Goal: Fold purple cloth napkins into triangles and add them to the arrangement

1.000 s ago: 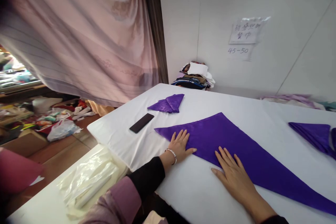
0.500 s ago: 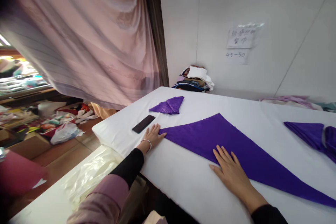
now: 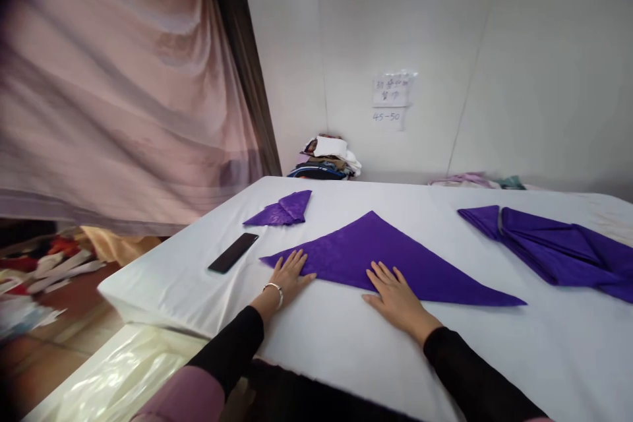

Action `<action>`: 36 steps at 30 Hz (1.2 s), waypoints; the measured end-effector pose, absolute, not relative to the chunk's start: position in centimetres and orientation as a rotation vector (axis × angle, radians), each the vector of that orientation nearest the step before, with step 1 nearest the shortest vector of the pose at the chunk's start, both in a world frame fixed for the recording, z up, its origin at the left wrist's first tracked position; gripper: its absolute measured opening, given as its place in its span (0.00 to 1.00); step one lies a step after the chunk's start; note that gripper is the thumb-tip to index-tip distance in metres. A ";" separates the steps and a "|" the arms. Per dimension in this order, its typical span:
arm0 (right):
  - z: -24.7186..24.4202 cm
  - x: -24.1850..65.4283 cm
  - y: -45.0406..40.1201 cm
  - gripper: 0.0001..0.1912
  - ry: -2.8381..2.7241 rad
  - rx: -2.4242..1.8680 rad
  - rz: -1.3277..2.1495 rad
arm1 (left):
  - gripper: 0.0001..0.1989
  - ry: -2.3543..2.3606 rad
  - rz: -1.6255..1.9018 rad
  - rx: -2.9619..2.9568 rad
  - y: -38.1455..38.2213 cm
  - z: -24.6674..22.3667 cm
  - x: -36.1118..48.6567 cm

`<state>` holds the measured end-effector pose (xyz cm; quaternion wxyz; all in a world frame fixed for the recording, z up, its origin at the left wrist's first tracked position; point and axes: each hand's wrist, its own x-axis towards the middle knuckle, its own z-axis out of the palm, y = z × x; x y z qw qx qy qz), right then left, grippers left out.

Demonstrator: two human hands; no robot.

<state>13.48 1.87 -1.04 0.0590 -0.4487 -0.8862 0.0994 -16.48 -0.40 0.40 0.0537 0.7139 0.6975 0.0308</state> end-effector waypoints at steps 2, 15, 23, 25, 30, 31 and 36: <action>-0.6 13.5 1.7 0.36 -2.673 -1.357 0.316 | 0.37 2.117 0.089 2.161 0.0 0.2 -17.0; -2.6 32.0 0.1 0.32 -2.200 -2.110 0.077 | 0.38 2.118 0.092 2.165 0.6 -0.1 -17.5; -3.5 40.2 -0.8 0.27 -2.034 -2.175 -0.215 | 0.38 2.110 0.095 2.144 0.5 0.5 -17.4; -2.5 37.4 -0.2 0.27 -2.111 -2.068 -0.221 | 0.38 2.120 0.084 2.097 0.5 1.0 -17.2; 0.9 26.1 2.6 0.35 -2.229 -1.882 0.005 | 0.38 2.105 0.113 2.155 2.0 2.1 -14.8; 1.5 23.7 3.1 0.36 -2.321 -1.780 0.063 | 0.37 2.082 0.118 2.193 2.5 2.3 -14.1; 2.6 14.5 6.0 0.39 -2.621 -1.418 0.391 | 0.38 1.978 0.067 2.317 5.6 1.7 -11.0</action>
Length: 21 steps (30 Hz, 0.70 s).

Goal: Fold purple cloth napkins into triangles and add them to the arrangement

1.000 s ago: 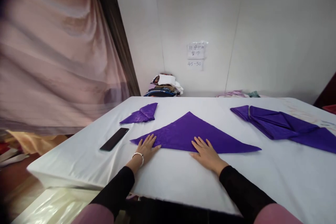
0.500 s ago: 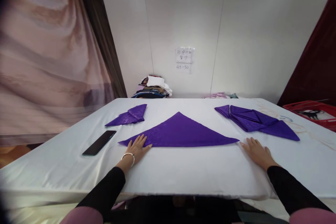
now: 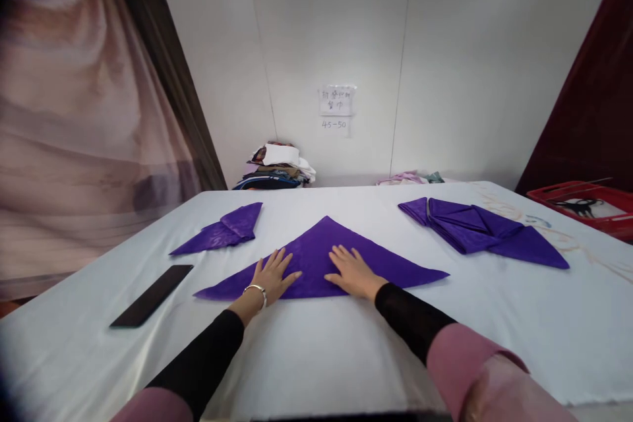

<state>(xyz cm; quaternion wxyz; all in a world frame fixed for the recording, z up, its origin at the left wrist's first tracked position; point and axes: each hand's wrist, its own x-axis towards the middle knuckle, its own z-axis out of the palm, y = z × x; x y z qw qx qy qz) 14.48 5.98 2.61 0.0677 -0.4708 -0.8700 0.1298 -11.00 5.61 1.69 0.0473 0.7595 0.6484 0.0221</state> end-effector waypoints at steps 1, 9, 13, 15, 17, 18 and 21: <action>2.5 13.6 6.6 0.40 -2.643 -1.394 0.435 | 0.38 1.977 0.047 2.319 6.0 1.4 -10.8; -0.4 22.6 10.1 0.37 -2.582 -1.582 0.356 | 0.36 1.979 0.039 2.332 6.7 -0.4 -11.5; -0.8 30.3 10.9 0.37 -2.422 -1.989 0.247 | 0.36 1.984 0.046 2.331 6.8 -0.7 -11.5; -0.2 31.1 11.6 0.37 -2.355 -2.128 0.204 | 0.36 1.985 0.052 2.330 6.8 -0.8 -11.5; 0.7 29.2 12.7 0.39 -2.383 -2.070 0.211 | 0.36 1.983 0.051 2.323 6.8 -0.9 -11.5; 1.1 27.3 13.2 0.39 -2.433 -1.969 0.234 | 0.36 1.983 0.049 2.318 6.7 -0.8 -11.5; 2.0 19.7 14.8 0.40 -2.576 -1.635 0.364 | 0.36 1.981 0.030 2.300 6.6 -0.6 -11.5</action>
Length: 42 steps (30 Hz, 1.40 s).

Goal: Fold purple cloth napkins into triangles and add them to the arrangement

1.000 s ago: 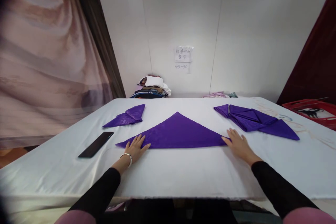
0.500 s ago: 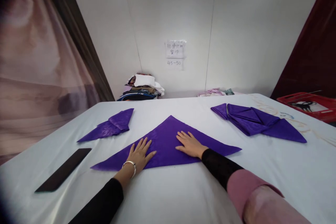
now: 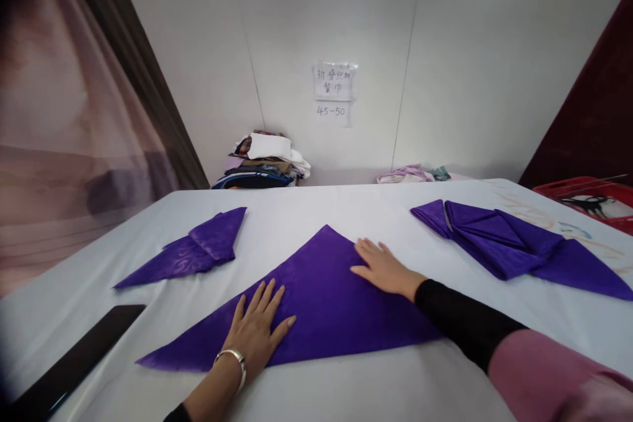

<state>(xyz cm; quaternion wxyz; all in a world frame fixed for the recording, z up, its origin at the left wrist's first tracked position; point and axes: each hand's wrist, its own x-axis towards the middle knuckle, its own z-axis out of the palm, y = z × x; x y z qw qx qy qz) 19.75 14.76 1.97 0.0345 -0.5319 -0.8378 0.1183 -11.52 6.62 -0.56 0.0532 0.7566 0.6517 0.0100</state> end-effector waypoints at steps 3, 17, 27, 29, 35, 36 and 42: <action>1.7 12.8 16.4 0.41 -2.688 -1.379 0.465 | 0.36 1.973 0.025 2.296 6.6 -0.4 -11.5; -1.1 13.2 26.5 0.34 -2.322 -1.838 0.353 | 0.34 1.931 0.093 2.330 6.5 -1.4 -12.0; -0.9 11.3 28.0 0.14 -2.194 -1.741 0.294 | 0.33 1.932 0.090 2.370 6.3 -1.2 -12.0; -0.8 11.0 28.4 0.11 -2.181 -1.734 0.295 | 0.33 1.933 0.087 2.376 6.3 -1.2 -12.0; -1.0 10.9 29.8 0.09 -2.098 -1.739 0.349 | 0.33 1.922 0.101 2.384 6.2 -1.2 -12.1; -1.1 11.1 30.0 0.09 -2.075 -1.740 0.366 | 0.33 1.920 0.103 2.384 6.2 -1.3 -12.1; -0.9 12.6 29.9 0.14 -1.999 -1.697 0.499 | 0.32 1.918 0.130 2.386 6.3 -1.4 -12.2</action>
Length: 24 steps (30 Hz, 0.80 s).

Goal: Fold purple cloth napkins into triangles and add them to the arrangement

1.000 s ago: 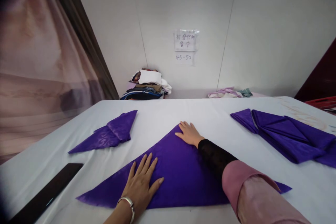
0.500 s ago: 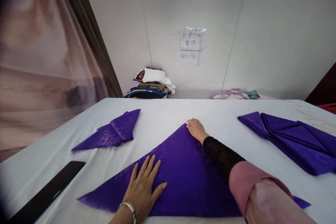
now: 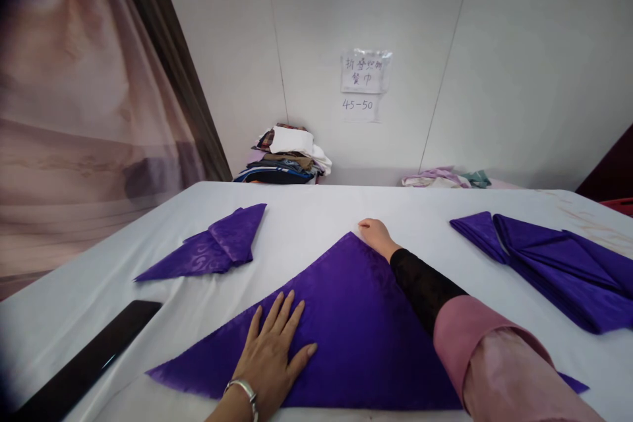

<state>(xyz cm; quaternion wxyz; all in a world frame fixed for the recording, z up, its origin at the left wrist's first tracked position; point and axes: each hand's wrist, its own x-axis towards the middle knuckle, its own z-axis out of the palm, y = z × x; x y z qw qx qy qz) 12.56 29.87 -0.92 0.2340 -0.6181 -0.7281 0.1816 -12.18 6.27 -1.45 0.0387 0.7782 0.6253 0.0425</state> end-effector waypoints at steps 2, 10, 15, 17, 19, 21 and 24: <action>-0.8 12.8 29.3 0.14 -2.021 -1.673 0.536 | 0.33 1.916 0.136 2.379 6.3 -1.4 -12.1; -0.8 11.5 28.9 0.08 -2.051 -1.718 0.545 | 0.33 1.914 0.134 2.359 6.3 -1.1 -12.0; -1.2 11.0 29.1 0.02 -1.998 -1.684 0.530 | 0.33 1.910 0.132 2.353 6.3 -1.2 -12.1; -1.4 11.1 28.8 0.02 -1.981 -1.619 0.518 | 0.34 1.910 0.124 2.345 6.3 -1.2 -12.1; -1.4 11.3 28.2 0.03 -1.966 -1.547 0.507 | 0.34 1.908 0.125 2.342 6.3 -1.1 -12.1; -1.3 11.5 27.4 0.03 -1.962 -1.481 0.503 | 0.34 1.903 0.131 2.342 6.3 -1.1 -12.0; -1.1 11.8 26.3 0.03 -1.967 -1.418 0.524 | 0.33 1.893 0.131 2.343 6.3 -1.0 -12.0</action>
